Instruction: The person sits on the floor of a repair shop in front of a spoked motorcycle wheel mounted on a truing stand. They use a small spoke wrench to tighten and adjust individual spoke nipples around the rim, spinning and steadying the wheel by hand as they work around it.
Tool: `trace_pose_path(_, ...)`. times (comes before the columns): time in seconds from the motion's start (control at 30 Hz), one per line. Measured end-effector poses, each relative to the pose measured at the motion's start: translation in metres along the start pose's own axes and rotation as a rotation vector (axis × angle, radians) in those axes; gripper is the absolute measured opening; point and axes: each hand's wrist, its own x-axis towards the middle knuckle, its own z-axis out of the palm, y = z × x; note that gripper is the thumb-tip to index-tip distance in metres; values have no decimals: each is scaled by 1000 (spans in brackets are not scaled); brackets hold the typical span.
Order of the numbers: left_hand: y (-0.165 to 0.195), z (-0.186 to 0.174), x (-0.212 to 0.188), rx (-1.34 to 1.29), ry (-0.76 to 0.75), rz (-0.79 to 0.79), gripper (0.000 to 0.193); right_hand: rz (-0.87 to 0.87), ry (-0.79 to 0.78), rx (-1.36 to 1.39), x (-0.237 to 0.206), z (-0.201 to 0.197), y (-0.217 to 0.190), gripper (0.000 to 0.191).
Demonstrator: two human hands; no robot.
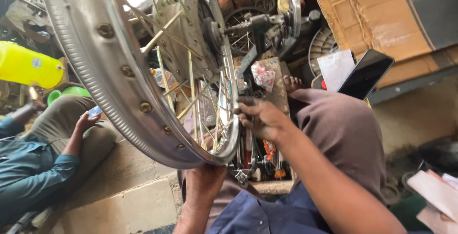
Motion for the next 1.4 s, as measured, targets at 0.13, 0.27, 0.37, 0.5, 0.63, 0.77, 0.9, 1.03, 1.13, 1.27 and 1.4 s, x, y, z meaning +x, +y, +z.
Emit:
trace_pose_path(0.13,-24,0,-5,-632,-5,-133,37,-302,186,-6,-3,-23,7,18)
trace_pose_path(0.27,-33,-1,-5,-940,78,-120,37,-508,300,-54,-34,-38,10,24)
trace_pose_path(0.37,-24,-3,2,379,45,228,48,-588,258,-185,-39,-26,12,25)
trace_pose_path(0.5,-6,-1,12,361,92,309,49,-632,217,-228,-34,3,21,25)
trace_pose_path(0.63,-1,4,9,249,73,224,46,-655,204,-323,-40,25,23,24)
trace_pose_path(0.77,-4,4,5,100,108,199,47,-860,237,-933,-52,33,21,20)
trace_pose_path(0.9,-2,2,6,303,117,215,45,-1060,129,-1277,-56,28,21,16)
trace_pose_path(1.03,4,1,4,288,132,268,37,-736,184,-1037,-45,17,21,21)
trace_pose_path(1.13,8,-5,-5,242,132,176,37,-100,22,-12,-17,2,4,19)
trace_pose_path(1.27,9,-13,-11,275,130,148,28,-90,109,21,4,-12,5,24)
trace_pose_path(1.4,8,-17,-15,314,211,357,34,-489,223,-68,-23,-22,18,25)
